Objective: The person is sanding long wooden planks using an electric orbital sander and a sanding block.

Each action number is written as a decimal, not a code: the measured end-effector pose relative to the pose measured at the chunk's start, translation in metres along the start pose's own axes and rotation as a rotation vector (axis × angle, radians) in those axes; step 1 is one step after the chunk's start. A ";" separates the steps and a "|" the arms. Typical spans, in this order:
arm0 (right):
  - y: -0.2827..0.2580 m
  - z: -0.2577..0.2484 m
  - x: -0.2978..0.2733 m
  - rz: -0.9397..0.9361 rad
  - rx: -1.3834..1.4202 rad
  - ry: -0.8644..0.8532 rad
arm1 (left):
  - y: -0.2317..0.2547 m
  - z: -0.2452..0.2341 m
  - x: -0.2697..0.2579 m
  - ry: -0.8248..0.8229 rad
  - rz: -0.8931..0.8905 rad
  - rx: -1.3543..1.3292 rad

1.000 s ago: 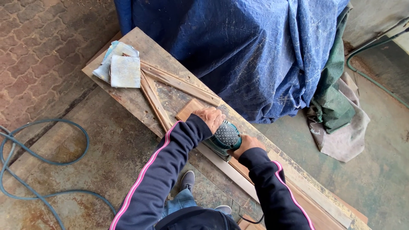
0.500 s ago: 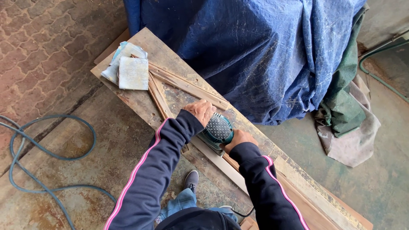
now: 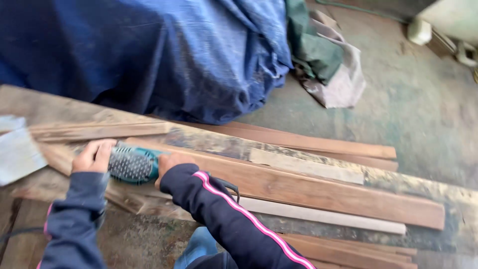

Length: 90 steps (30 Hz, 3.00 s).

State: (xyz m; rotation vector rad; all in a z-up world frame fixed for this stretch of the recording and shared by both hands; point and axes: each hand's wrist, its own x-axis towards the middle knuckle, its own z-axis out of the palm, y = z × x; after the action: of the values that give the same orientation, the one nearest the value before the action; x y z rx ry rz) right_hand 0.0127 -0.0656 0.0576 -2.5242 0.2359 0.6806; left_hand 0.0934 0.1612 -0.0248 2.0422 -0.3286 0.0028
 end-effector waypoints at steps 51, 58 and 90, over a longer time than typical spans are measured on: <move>0.646 -0.101 -0.317 0.355 -0.282 -0.108 | 0.396 0.559 -0.217 -0.504 -0.156 -0.047; 0.626 -0.103 -0.306 0.345 -0.307 -0.123 | 0.387 0.547 -0.214 -0.453 -0.134 -0.063; 0.540 -0.088 -0.253 0.302 -0.338 -0.134 | 0.332 0.477 -0.188 -0.283 -0.102 -0.023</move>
State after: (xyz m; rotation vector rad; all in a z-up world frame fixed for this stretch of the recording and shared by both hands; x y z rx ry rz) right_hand -0.3238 -0.5637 0.0195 -2.7741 0.4982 1.0840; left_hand -0.2304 -0.3559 0.0084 2.0358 -0.3971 -0.3536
